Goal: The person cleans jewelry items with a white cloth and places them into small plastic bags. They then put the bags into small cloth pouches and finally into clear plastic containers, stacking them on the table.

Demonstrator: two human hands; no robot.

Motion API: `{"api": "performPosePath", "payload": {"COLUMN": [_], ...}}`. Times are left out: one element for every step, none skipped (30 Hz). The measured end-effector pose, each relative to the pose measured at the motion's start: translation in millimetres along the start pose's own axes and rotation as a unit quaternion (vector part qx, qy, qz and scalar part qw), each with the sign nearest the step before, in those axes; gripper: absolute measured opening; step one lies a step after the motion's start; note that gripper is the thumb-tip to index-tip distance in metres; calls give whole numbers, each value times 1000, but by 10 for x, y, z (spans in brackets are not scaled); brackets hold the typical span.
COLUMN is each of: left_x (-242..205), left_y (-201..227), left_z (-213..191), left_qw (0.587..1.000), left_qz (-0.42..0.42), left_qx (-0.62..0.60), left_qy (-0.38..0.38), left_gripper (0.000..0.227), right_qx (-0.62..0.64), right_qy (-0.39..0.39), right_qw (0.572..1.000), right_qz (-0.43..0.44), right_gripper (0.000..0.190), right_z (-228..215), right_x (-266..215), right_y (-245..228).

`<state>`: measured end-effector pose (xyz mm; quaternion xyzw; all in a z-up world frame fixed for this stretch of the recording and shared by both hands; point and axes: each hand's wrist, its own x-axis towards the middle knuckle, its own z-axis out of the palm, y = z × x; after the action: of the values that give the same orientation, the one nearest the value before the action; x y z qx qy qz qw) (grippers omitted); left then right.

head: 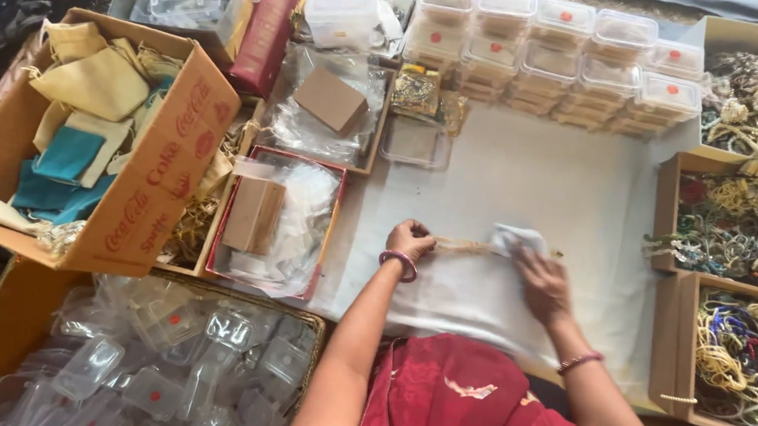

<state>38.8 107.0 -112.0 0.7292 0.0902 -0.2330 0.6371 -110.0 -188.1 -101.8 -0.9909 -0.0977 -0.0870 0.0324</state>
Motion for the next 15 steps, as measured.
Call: {"api": "performPosePath", "payload": {"left_x": [-4,-14,26,66,148,217,272,332,301,274,255,103,-30,-164,-291], "left_y": [36,74,11,-52,-79,-66,-68,-75,39,148,268,483,723,961,1110], "left_z": [-2,1,22,47,71,82,121,159,198,237,328,356,405,446,432], "left_qw": [999,997,997,1000,999,999,998,992,992,981,962,960,955,945,944], "left_qz": [1,2,2,-9,-16,-12,43,97,97,124,152,152,183,213,214], "left_qx": [37,75,79,20,-37,-31,-37,-42,-42,-59,-77,-79,-12,54,50], "left_qy": [4,9,13,-5,-25,-22,-41,-61,-63,-138,-215,-220,-232,-242,-247], "left_gripper": [24,24,24,23,22,22,19,19,19,20,21,21,21,21,21], "right_qx": [-25,-50,-44,-81,-117,-111,-119,-127,-127,40,202,198,400,582,577], "right_qy": [41,81,84,80,77,82,114,146,145,157,166,167,66,-37,-36], "right_qw": [999,995,995,983,954,954,951,946,946,965,955,955,902,801,804], "right_qz": [15,30,30,147,265,267,263,260,261,205,142,145,146,139,143], "right_gripper": [61,63,63,58,52,52,54,57,57,60,65,65,71,77,77], "right_z": [28,55,6,-43,-85,-166,-267,-364,-477,-585,-713,-793,-887,-977,-911], "right_x": [-104,-211,-265,-321,-346,-188,-60,68,256,446,622,763,924,1088,1116], "right_y": [209,421,470,527,597,484,388,292,119,-53,-185,-321,-425,-531,-509]}}
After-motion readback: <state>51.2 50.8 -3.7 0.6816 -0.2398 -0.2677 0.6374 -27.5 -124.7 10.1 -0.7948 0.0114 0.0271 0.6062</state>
